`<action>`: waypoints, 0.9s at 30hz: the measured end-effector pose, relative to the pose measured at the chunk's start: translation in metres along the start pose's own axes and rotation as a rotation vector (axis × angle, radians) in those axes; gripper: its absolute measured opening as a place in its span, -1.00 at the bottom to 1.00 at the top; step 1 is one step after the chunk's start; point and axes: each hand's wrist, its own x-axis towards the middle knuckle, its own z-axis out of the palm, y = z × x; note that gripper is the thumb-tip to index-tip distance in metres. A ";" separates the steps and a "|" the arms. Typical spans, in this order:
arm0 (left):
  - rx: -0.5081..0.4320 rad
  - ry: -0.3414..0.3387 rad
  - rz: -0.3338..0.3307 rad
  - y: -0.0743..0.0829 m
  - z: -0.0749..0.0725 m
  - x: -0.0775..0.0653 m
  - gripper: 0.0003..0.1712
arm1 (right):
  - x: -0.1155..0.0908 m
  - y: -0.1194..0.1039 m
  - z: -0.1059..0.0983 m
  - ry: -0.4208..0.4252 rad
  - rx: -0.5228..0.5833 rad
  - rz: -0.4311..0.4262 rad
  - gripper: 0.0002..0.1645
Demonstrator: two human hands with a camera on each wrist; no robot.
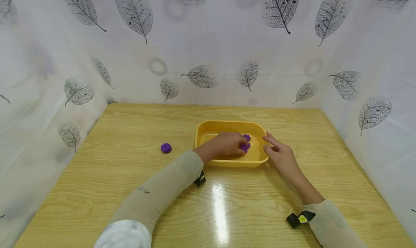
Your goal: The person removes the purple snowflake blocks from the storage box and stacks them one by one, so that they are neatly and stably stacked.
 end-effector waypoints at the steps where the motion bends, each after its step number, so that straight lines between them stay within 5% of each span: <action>1: -0.005 -0.001 -0.003 0.000 0.000 0.000 -0.56 | 0.000 0.000 0.000 -0.001 0.000 0.000 -0.46; 8: -0.024 0.031 0.001 0.000 -0.003 -0.002 -0.54 | 0.000 0.001 0.000 0.005 -0.010 -0.009 -0.47; 14: -0.166 0.094 0.005 -0.001 -0.009 -0.005 -0.55 | 0.002 0.004 0.002 0.017 -0.004 -0.021 -0.48; 27: -0.314 0.153 0.037 -0.008 -0.025 -0.007 -0.56 | 0.002 0.005 0.001 0.029 -0.016 -0.020 -0.48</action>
